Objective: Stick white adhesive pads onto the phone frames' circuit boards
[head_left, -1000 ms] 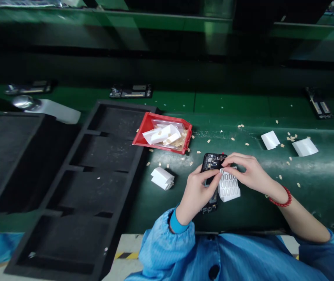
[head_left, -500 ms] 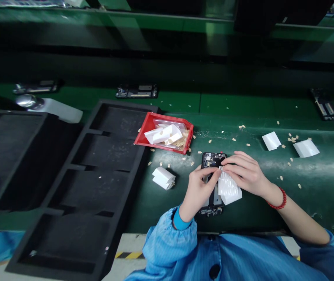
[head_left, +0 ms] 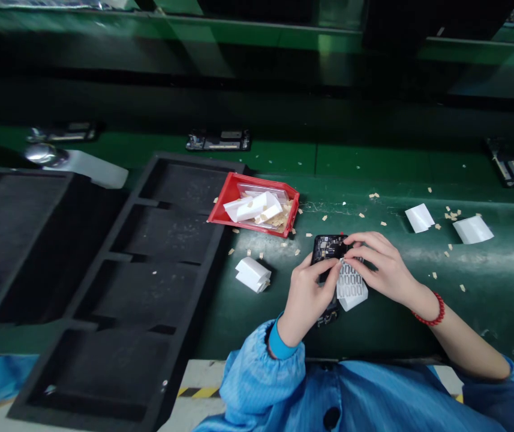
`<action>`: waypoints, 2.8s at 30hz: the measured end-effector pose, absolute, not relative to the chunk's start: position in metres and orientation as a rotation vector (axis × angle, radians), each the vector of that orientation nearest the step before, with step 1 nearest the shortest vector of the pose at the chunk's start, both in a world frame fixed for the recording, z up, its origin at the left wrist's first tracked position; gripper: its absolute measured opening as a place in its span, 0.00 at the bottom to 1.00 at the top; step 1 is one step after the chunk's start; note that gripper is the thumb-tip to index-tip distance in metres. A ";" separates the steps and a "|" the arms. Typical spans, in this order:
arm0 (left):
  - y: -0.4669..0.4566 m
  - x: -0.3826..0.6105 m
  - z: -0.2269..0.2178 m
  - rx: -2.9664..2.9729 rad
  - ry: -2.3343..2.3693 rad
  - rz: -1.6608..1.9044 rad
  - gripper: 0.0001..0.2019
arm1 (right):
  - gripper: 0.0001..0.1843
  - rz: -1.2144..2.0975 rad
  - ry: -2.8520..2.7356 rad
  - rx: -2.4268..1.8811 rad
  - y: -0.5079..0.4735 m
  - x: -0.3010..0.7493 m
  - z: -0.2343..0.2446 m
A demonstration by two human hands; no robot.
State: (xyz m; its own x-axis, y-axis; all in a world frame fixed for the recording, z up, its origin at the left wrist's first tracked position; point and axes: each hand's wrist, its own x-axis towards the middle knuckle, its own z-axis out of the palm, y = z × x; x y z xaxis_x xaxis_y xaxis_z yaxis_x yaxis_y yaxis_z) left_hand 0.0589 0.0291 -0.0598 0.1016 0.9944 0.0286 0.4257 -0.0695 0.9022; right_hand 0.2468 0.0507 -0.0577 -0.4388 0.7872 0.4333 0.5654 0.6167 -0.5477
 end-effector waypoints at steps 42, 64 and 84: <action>0.027 0.064 -0.065 1.539 1.441 0.971 0.08 | 0.10 0.246 -2.316 -0.981 0.047 0.248 -0.064; 0.026 0.066 -0.063 1.509 1.449 0.978 0.08 | 0.11 0.019 -2.307 -0.950 0.046 0.247 -0.059; 0.030 0.067 -0.066 1.436 1.476 0.986 0.08 | 0.05 0.423 -2.071 -1.001 0.049 0.248 -0.068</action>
